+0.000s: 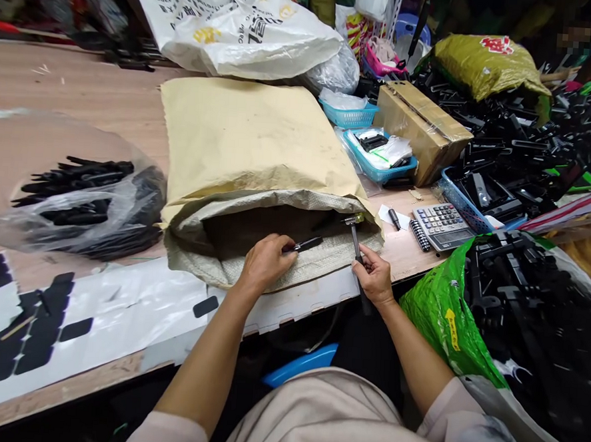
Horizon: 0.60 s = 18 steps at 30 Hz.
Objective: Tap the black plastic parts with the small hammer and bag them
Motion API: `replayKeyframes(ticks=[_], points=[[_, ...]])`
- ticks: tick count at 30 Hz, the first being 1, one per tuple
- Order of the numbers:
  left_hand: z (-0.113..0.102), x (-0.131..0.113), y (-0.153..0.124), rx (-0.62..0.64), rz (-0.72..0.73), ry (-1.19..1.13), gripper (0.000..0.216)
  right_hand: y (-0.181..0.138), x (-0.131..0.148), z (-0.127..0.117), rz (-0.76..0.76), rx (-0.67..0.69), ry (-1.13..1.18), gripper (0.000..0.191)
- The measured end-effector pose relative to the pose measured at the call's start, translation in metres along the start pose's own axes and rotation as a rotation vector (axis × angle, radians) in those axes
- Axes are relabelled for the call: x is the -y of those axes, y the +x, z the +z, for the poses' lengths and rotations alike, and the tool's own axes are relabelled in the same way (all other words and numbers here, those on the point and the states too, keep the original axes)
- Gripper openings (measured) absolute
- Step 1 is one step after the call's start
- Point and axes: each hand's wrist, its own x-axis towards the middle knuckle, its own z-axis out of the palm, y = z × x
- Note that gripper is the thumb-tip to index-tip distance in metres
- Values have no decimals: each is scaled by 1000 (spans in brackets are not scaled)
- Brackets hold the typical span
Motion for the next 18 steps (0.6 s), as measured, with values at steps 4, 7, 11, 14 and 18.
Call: replayKeyframes(ticks=[4,7,11,14,18], points=[[9,-6,-1,-78,67,-50,37,1,-1,0,-10,8,-25,48],[22,-5,4,-96,94,-116,29,1,-3,-1,-35,11,-37,48],[35,9,2,-116,177,-271,23,2,-4,-3,-54,45,-40,48],[39,17,-5,-146,248,-277,22,2,-1,-4,-78,95,-84,48],[37,15,-10,-147,232,-285,24,-1,6,-4,-135,116,-233,46]])
